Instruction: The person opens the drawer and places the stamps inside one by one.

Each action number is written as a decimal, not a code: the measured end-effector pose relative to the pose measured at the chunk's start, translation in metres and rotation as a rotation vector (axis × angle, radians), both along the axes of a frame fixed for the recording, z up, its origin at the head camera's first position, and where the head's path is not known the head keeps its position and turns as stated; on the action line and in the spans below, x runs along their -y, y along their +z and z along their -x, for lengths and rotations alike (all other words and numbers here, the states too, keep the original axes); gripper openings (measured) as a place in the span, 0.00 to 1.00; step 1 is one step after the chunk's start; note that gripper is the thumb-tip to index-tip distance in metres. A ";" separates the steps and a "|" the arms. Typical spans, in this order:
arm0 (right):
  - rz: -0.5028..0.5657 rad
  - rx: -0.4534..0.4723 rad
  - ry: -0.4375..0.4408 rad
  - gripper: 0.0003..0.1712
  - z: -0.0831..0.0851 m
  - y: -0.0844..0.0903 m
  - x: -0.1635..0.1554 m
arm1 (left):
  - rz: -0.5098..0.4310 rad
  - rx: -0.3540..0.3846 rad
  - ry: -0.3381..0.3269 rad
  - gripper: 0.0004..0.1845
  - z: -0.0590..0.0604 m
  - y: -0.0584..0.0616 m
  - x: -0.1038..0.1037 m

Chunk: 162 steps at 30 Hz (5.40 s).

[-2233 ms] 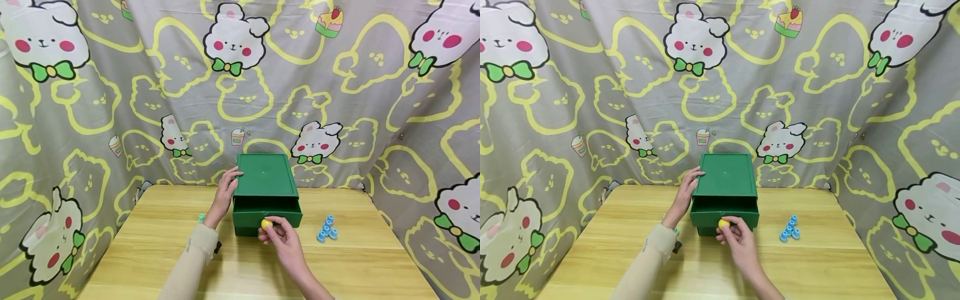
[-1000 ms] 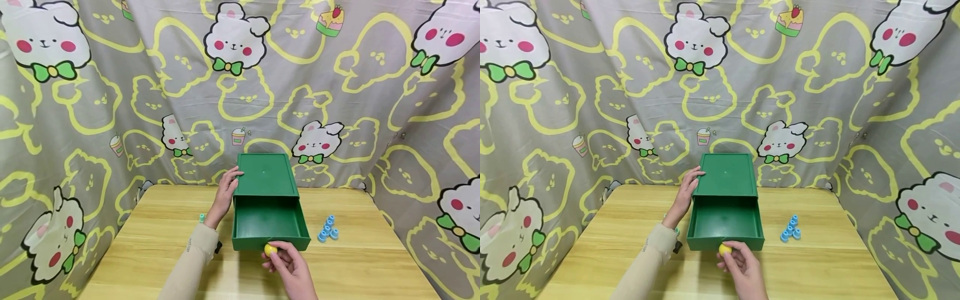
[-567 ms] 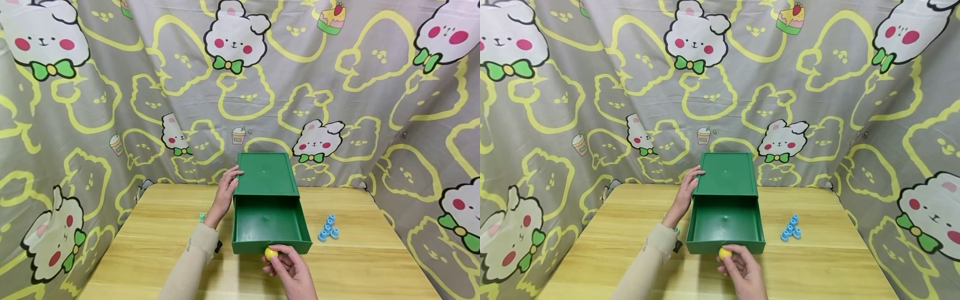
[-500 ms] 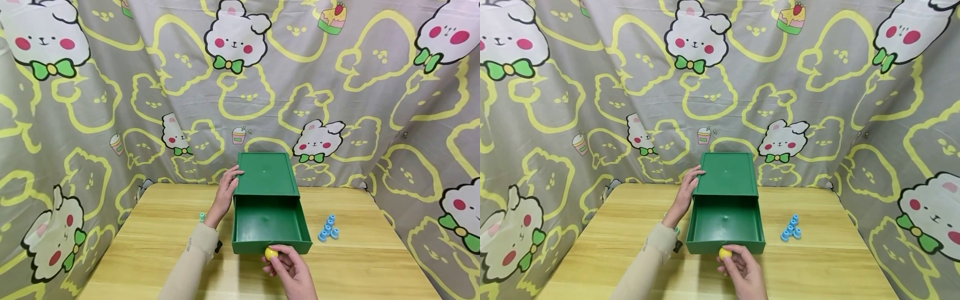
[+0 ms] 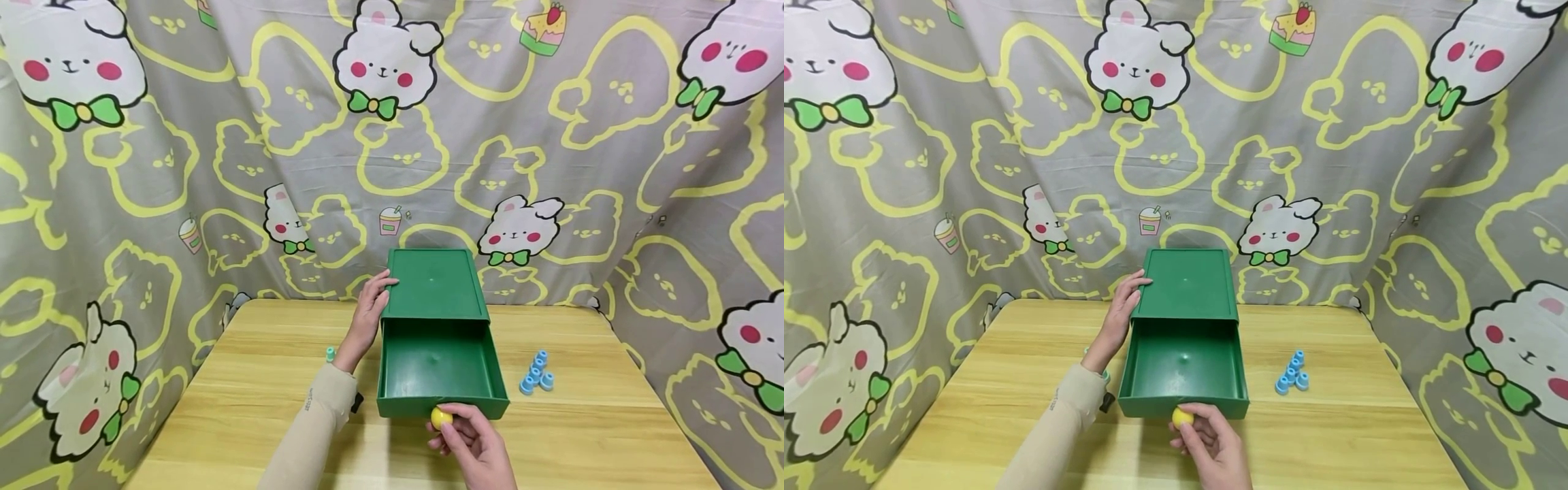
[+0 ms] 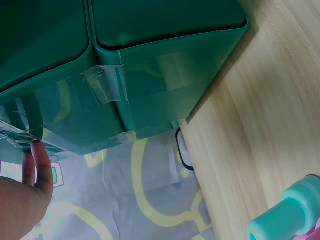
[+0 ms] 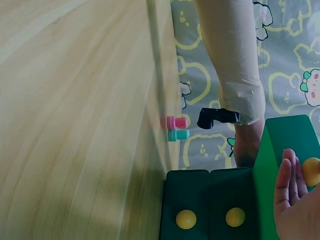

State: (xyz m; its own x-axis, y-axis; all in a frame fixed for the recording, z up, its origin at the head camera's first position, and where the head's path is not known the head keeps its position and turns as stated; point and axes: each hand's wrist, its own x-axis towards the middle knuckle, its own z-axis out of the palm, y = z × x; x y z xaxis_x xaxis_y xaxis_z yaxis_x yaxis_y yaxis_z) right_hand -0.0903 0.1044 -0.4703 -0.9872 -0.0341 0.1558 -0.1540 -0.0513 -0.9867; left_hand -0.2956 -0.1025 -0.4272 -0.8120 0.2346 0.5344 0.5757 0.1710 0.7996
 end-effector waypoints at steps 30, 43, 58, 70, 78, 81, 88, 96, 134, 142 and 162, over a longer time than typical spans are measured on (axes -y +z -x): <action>-0.395 -0.273 -0.231 0.12 -0.006 0.030 -0.053 | -0.017 -0.008 0.018 0.18 -0.003 -0.003 -0.001; -0.113 -0.335 -0.305 0.14 0.032 0.043 -0.117 | -0.022 -0.017 0.026 0.18 -0.001 -0.003 -0.002; -0.354 0.047 -0.435 0.27 0.110 -0.046 -0.197 | 0.005 -0.014 0.026 0.19 0.000 0.000 0.000; -0.301 0.331 -0.233 0.42 0.122 -0.072 -0.225 | 0.002 -0.010 0.026 0.19 -0.001 -0.002 -0.001; -0.355 0.392 -0.161 0.42 0.123 -0.077 -0.227 | 0.001 -0.020 0.027 0.19 -0.001 -0.001 -0.001; -0.395 0.390 -0.138 0.42 0.122 -0.078 -0.226 | 0.001 -0.011 0.022 0.19 -0.002 -0.001 -0.001; -0.481 0.399 -0.085 0.45 0.124 -0.078 -0.222 | 0.002 -0.013 0.028 0.19 -0.002 -0.001 -0.001; -0.562 0.354 -0.065 0.41 0.122 -0.081 -0.221 | 0.006 -0.022 0.037 0.18 -0.001 -0.002 -0.001; -0.607 0.321 -0.230 0.25 0.124 -0.080 -0.215 | -0.008 -0.008 0.039 0.19 -0.002 -0.002 -0.002; -0.649 0.289 -0.245 0.27 0.114 -0.066 -0.213 | -0.023 -0.016 0.028 0.19 -0.002 -0.004 -0.003; -0.617 0.065 -0.275 0.26 0.102 -0.007 -0.184 | -0.004 -0.018 0.068 0.19 0.027 -0.036 0.000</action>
